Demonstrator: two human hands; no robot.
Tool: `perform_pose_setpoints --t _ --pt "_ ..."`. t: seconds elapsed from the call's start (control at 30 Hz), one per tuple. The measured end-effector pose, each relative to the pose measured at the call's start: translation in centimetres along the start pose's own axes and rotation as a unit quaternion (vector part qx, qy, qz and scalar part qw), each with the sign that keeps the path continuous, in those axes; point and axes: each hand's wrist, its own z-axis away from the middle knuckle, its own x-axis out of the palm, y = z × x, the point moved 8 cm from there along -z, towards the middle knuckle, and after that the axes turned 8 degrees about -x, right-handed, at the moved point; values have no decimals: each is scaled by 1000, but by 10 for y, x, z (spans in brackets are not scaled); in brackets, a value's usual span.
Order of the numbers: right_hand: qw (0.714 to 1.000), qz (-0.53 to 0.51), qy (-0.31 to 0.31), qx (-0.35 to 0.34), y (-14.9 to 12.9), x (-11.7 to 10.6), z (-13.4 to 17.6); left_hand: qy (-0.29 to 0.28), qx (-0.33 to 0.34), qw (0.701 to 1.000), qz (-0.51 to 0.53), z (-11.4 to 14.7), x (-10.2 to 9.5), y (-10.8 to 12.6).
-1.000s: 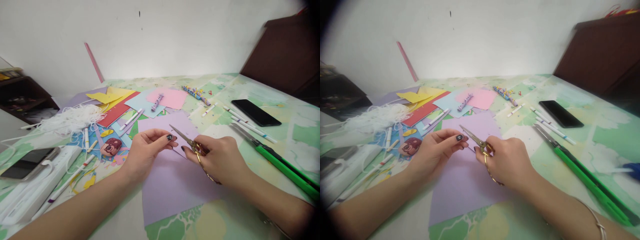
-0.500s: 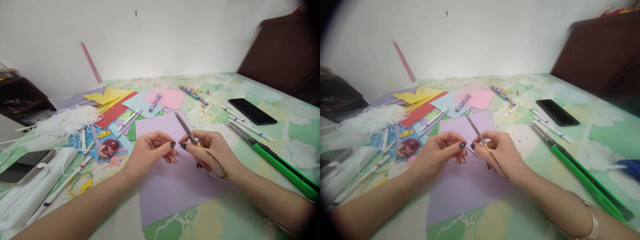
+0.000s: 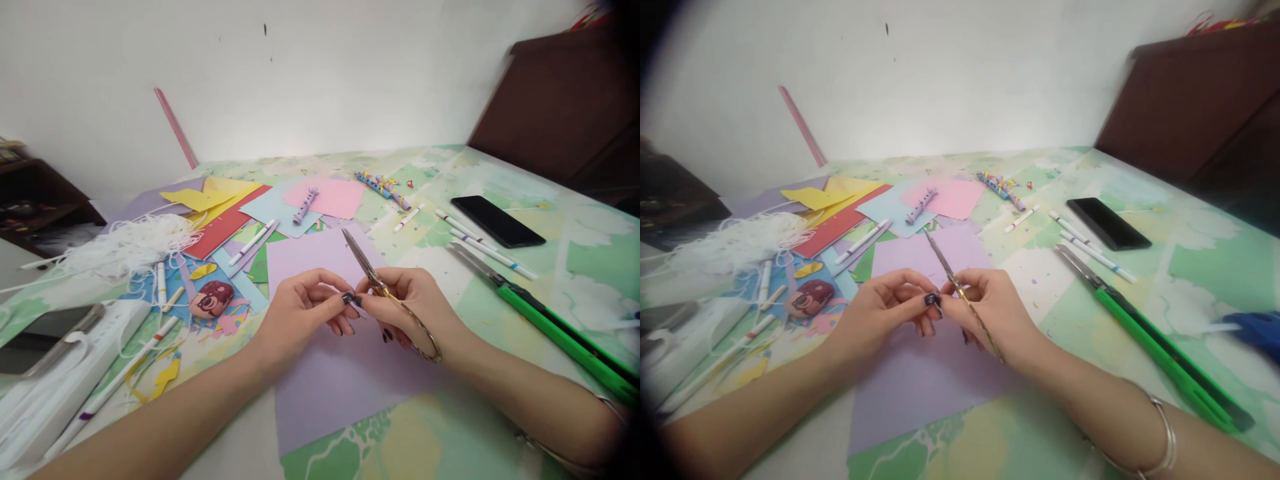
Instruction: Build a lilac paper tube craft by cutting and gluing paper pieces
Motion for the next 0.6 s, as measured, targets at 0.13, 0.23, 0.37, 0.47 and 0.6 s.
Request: perform_pose_setpoints --t 0.13,0.23,0.37,0.47,0.6 --pt "1000 2 -7 -7 1 1 0 -3 2 1000 -3 0 1 -1" --pt "1000 9 -6 -9 3 0 -1 -5 1 1000 -15 1 1 -2" --pt "1000 15 -17 -10 4 1 -1 -6 10 999 -47 1 2 -3" --pt "999 22 -33 -13 4 2 -1 -9 20 997 -72 1 4 -4" --pt "999 33 -36 -19 4 3 -1 -5 29 994 -107 1 5 -5"
